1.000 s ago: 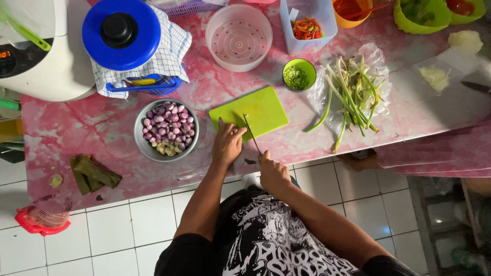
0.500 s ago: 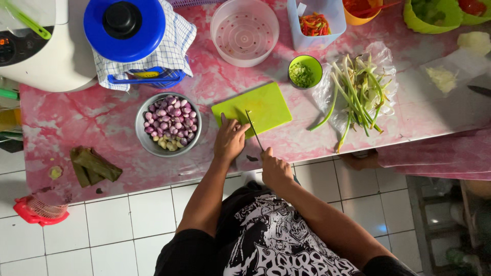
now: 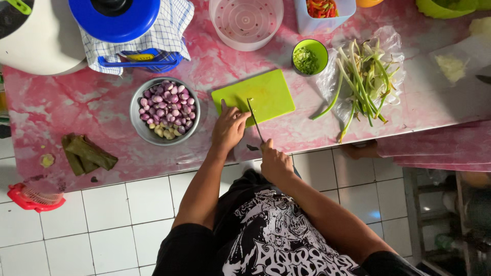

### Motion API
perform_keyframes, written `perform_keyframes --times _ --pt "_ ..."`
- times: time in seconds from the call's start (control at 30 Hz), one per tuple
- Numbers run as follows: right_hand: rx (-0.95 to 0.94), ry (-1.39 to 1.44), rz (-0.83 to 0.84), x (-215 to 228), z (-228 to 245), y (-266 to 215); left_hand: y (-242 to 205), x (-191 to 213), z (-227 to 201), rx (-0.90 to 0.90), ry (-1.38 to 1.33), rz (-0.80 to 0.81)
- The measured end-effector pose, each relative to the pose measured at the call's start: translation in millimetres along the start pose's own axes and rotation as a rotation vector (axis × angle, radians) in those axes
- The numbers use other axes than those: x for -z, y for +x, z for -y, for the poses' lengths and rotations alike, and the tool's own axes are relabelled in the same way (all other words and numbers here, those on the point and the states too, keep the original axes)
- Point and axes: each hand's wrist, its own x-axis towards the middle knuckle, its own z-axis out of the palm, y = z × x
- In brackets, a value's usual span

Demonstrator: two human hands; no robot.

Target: The person slices a clove of garlic on a small green cutting board using a knife, then uses the knife to gather and move a bunch of green onions on the counter before slicing another clove of garlic.

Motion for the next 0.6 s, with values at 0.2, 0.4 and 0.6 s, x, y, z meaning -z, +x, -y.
perform_keyframes --times 0.2,0.4,0.6 --pt "0.022 0.101 0.044 17 -7 15 -1 2 -2 0.021 -0.038 -0.024" --pt "-0.003 0.081 -0.017 0 0 1 1 -4 -2 0.068 -0.137 -0.105" --pt "0.047 0.114 -0.092 2 -4 13 8 0 3 0.075 -0.235 -0.039"
